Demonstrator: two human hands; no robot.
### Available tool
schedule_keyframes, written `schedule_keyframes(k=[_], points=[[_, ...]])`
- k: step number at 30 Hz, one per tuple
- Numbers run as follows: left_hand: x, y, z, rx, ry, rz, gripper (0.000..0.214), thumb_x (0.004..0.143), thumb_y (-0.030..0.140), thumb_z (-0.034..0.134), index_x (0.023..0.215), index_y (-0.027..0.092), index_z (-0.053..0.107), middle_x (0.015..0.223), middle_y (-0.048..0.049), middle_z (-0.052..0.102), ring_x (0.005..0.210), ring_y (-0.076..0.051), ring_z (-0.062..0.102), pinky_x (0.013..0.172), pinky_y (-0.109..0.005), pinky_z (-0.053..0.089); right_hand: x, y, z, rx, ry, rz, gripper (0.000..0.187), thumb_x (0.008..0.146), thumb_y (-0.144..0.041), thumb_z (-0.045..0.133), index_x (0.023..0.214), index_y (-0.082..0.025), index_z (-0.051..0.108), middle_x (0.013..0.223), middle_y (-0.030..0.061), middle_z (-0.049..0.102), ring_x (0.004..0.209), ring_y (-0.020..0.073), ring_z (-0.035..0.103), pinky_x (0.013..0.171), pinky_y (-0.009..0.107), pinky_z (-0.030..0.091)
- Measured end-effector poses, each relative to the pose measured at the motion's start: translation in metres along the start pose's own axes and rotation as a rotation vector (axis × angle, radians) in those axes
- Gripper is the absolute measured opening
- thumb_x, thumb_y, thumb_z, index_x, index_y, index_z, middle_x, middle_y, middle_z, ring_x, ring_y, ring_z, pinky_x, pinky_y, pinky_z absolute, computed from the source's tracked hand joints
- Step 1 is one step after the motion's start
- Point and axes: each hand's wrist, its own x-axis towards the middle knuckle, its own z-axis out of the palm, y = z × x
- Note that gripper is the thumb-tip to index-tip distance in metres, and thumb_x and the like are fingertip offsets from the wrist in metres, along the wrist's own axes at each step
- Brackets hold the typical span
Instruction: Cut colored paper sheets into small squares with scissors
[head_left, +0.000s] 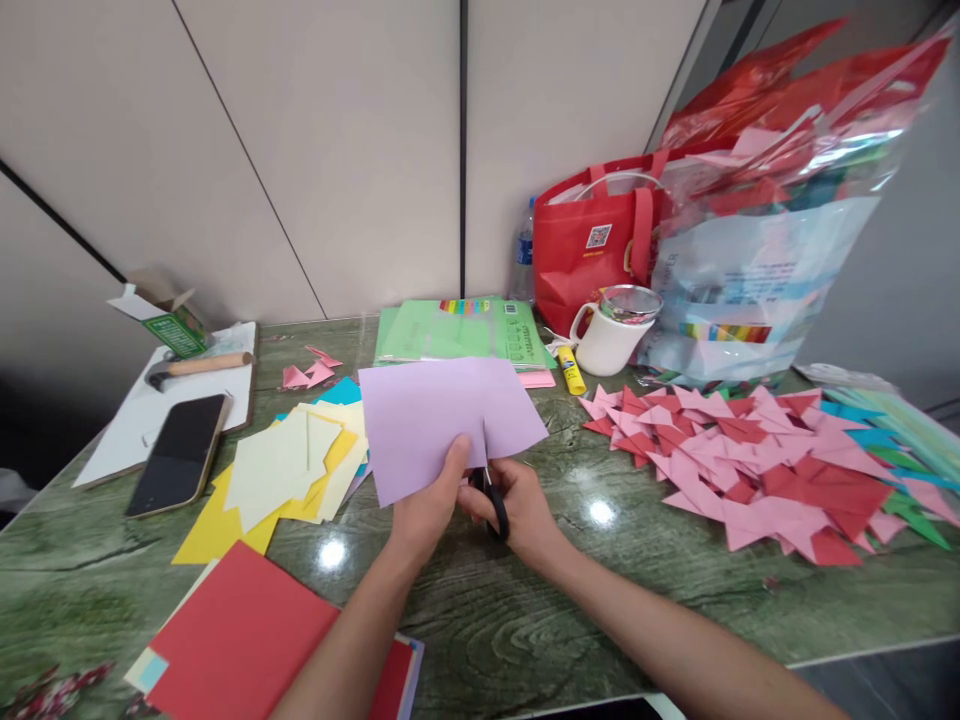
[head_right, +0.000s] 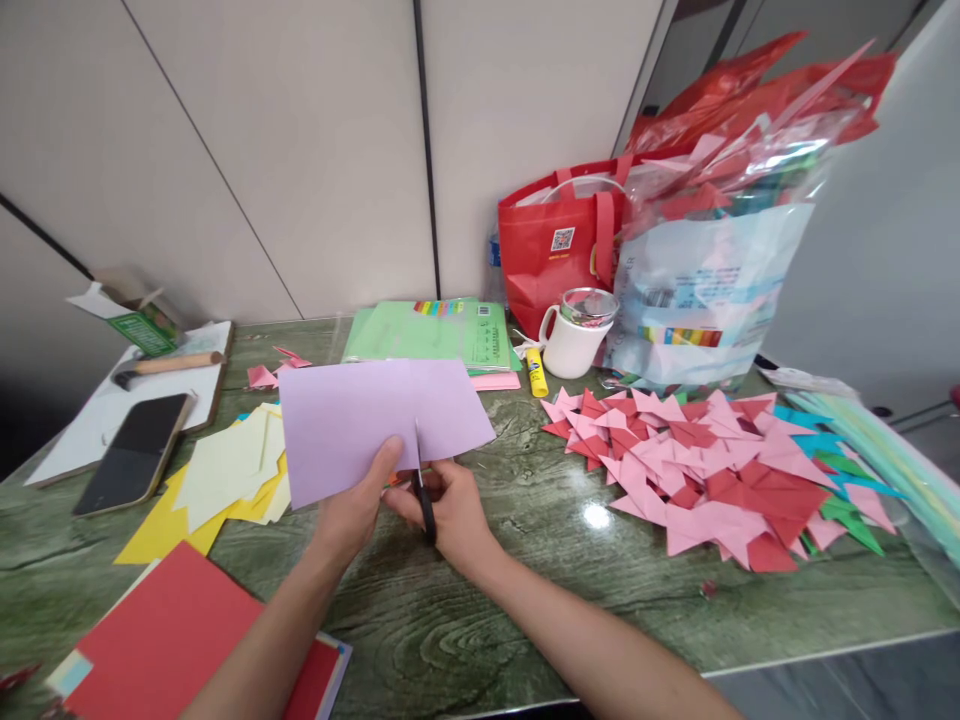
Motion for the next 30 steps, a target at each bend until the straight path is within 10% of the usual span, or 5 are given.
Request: schedule_keyframes(k=[30], points=[[0.005, -0.017, 0.002, -0.038, 0.006, 0.057, 0.052, 0.061, 0.045, 0.063, 0.105, 0.019, 0.055, 0.117, -0.0088, 0.053, 0.11, -0.022, 0.047, 0.099, -0.036, 0.029, 0.002, 0.0, -0.004, -0.003, 0.016, 0.024, 0.02, 0.057, -0.026, 0.071, 0.063, -0.013, 0.056, 0.054, -0.0026, 0.053, 0.05, 0.0092, 0.045, 0.048, 0.02, 0.039]])
